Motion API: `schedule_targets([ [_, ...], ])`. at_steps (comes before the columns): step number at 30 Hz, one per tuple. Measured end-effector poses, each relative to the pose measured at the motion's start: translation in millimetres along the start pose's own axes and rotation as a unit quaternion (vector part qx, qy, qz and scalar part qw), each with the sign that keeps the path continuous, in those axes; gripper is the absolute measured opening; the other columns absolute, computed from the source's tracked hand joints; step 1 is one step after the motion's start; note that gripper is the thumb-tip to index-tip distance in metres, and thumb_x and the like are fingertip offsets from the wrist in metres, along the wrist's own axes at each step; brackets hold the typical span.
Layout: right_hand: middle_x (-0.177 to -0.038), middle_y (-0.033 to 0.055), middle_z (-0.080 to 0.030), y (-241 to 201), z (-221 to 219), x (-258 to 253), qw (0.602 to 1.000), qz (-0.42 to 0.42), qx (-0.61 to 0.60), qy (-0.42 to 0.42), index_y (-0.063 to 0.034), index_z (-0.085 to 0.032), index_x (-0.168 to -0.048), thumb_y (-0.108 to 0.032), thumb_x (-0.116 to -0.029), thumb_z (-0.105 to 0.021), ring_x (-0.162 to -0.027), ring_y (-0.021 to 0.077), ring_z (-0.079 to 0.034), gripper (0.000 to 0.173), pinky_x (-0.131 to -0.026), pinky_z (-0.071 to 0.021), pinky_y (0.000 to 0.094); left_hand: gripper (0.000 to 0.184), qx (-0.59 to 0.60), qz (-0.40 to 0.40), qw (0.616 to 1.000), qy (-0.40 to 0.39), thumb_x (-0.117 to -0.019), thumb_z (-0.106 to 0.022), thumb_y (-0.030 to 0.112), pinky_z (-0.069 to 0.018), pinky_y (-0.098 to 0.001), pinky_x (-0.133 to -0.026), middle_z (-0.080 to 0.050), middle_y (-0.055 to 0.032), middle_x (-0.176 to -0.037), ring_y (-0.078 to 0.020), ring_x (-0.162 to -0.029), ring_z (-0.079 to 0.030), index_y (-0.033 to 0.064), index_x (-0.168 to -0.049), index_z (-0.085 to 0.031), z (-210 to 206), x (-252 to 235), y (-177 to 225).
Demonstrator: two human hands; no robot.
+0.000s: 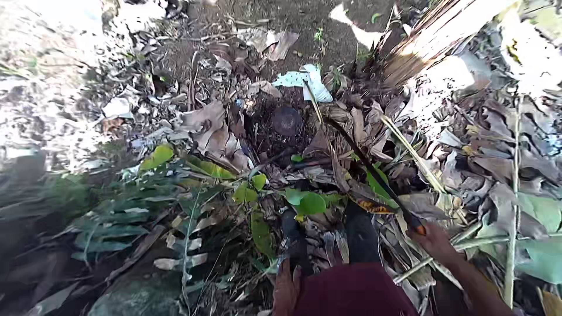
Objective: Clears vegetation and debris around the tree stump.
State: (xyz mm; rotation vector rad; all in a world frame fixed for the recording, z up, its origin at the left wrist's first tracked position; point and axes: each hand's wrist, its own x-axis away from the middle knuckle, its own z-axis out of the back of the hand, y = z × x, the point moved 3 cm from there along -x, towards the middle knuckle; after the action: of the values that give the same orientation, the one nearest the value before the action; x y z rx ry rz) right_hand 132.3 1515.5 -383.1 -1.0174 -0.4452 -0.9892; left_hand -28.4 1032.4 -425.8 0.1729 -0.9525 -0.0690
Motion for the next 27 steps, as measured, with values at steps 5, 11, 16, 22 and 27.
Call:
schedule_targets([
  [5, -0.077, 0.013, -0.063, 141.5, 14.8, -25.3, 0.947, -0.296, -0.063, -0.107, 0.0029, -0.057, -0.119, -0.017, -0.101, -0.062, -0.056, 0.0218, -0.062, 0.027, -0.052, -0.0559, 0.0406, 0.067, 0.078, 0.025, 0.995, 0.051, -0.0992, -0.059, 0.039, -0.037, -0.0581, -0.118, -0.044, -0.0241, -0.156, -0.0416, -0.143, -0.045, 0.0062, -0.155, -0.043, -25.3, 52.2, 46.8],
  [11, -0.075, 0.0112, -0.064, 57.9, 17.6, 2.8, 0.952, -0.26, -0.124, -0.102, 0.0019, -0.062, -0.113, -0.019, -0.1001, -0.064, -0.057, 0.021, -0.062, 0.025, -0.056, -0.0556, 0.0408, 0.062, 0.098, 0.036, 0.993, 0.054, -0.101, -0.059, 0.037, -0.0429, -0.0574, -0.113, -0.054, -0.0219, -0.148, -0.0379, -0.135, -0.055, 0.0076, -0.154, -0.045, 21.0, 71.3, 91.2],
  [16, -0.072, 0.0128, -0.063, 33.2, 57.0, 64.9, 0.971, -0.185, -0.153, -0.012, 0.004, -0.063, -0.109, -0.018, -0.0948, -0.071, -0.056, 0.0229, -0.061, 0.027, -0.055, -0.0553, 0.0435, 0.065, 0.073, 0.007, 0.997, 0.016, -0.0995, -0.063, 0.036, -0.0448, -0.0544, -0.113, -0.051, -0.0213, -0.152, -0.0373, -0.135, -0.055, 0.0089, -0.155, -0.043, 15.5, 76.5, 115.4],
  [22, -0.063, 0.0087, -0.06, 6.6, 95.4, 89.3, 0.978, -0.124, -0.158, 0.059, 0.0032, -0.06, -0.105, -0.021, -0.0945, -0.067, -0.048, 0.0205, -0.059, 0.027, -0.048, -0.0549, 0.0413, 0.062, 0.0, -0.122, 0.992, -0.014, -0.0999, -0.06, 0.038, -0.0429, -0.0561, -0.113, -0.048, -0.015, -0.156, -0.0352, -0.139, -0.051, 0.0134, -0.155, -0.046, 22.4, 25.5, 181.8],
  [27, -0.06, 0.0029, -0.059, -50.5, 95.2, 73.8, 0.987, -0.006, -0.145, 0.072, 0.0025, -0.059, -0.101, -0.026, -0.091, -0.064, -0.047, 0.0163, -0.059, 0.03, -0.048, -0.056, 0.0375, 0.058, -0.026, -0.219, 0.975, -0.003, -0.101, -0.059, 0.034, -0.037, -0.0537, -0.118, -0.041, -0.0082, -0.162, -0.0322, -0.148, -0.041, 0.0128, -0.154, -0.047, 53.0, -22.2, 242.1],
])
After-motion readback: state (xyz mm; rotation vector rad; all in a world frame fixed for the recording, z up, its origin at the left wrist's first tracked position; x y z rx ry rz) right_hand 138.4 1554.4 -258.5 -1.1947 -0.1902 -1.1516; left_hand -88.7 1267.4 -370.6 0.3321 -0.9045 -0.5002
